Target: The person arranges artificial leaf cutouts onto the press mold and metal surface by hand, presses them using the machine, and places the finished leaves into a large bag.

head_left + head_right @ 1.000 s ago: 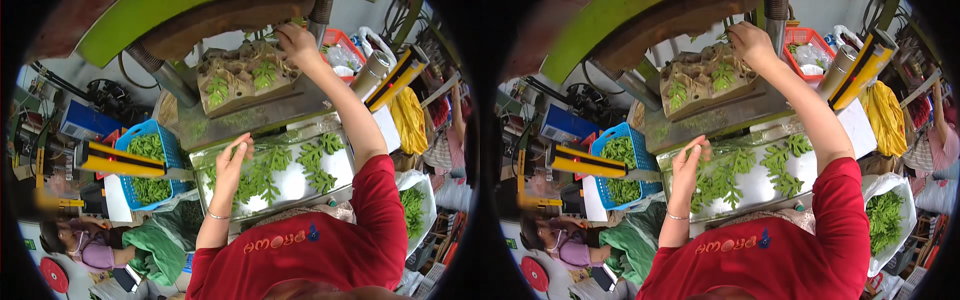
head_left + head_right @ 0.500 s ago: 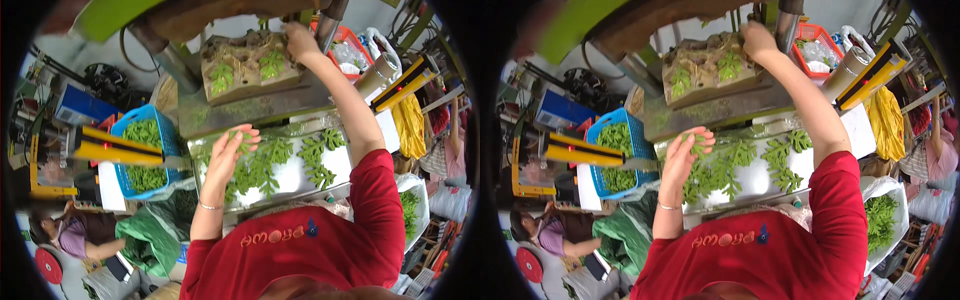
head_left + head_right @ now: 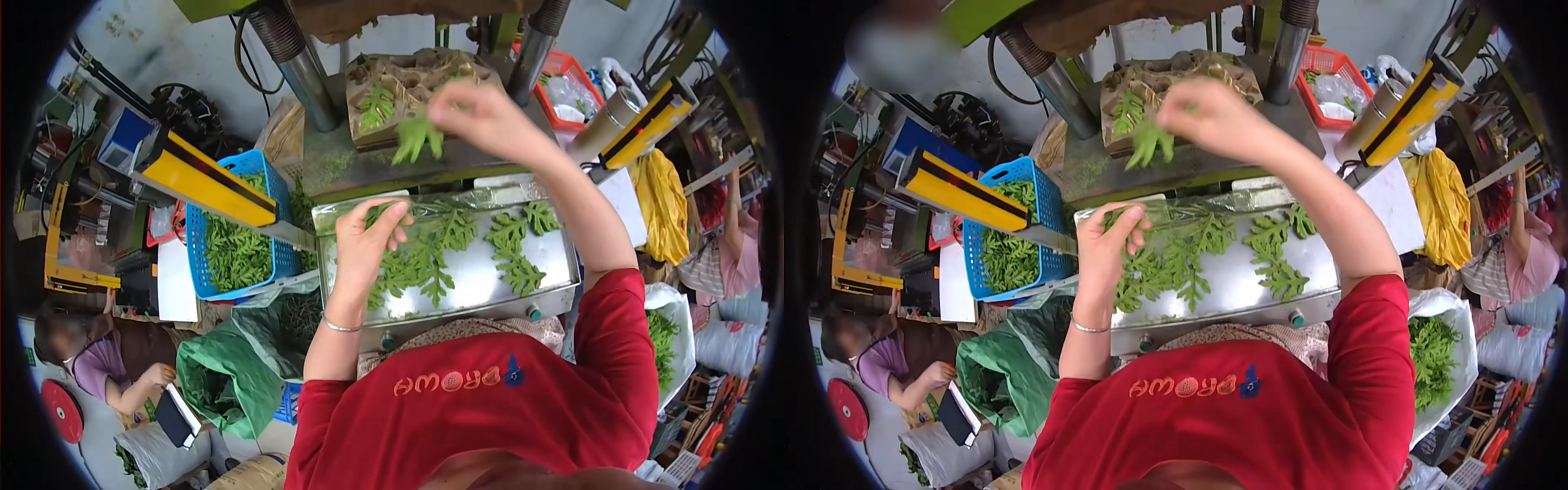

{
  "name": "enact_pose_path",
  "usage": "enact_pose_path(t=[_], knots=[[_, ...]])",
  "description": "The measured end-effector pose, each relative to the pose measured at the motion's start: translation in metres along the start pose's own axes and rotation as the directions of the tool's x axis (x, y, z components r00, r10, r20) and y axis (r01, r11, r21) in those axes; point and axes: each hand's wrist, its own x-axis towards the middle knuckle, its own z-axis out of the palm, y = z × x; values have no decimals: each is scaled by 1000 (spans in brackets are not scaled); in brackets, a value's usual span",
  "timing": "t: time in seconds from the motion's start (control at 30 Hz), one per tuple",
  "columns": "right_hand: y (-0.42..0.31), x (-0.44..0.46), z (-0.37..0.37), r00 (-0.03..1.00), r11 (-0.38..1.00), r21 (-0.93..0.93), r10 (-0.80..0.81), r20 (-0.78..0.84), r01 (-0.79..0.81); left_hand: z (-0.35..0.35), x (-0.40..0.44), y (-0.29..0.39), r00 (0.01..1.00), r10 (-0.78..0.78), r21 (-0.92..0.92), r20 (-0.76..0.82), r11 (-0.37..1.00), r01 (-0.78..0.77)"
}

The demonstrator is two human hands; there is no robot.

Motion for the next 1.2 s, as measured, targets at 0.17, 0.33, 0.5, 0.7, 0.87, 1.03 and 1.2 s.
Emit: enact_pose_path(t=[0.17, 0.33, 0.5, 0.7, 0.87, 1.03, 1.2], knots=[[75, 57, -21, 889, 950, -169, 170, -425, -263, 3, 30, -23, 996, 25, -247, -86, 968, -46], [156, 82, -16, 895, 769, -573, -2, -446, -284, -3, 45, -21, 998, -22, -292, -52, 956, 6], [167, 84, -17, 920, 713, -662, -61, -386, -231, -19, 46, -22, 989, -138, -123, -59, 984, 130], [34, 24, 12, 993, 947, -298, -117, 11, 115, -29, 22, -24, 997, -66, -104, -43, 993, 61], [-22, -31, 47, 892, 845, -328, -324, 315, 423, -21, 7, -10, 965, -102, 88, 243, 993, 82], [-18, 1, 34, 917, 922, -208, -255, 306, 326, -25, -9, 1, 980, -147, 121, 138, 984, 131], [16, 66, 27, 974, 975, -73, 203, -104, -211, -40, 9, -17, 999, -40, -137, -24, 990, 37]])
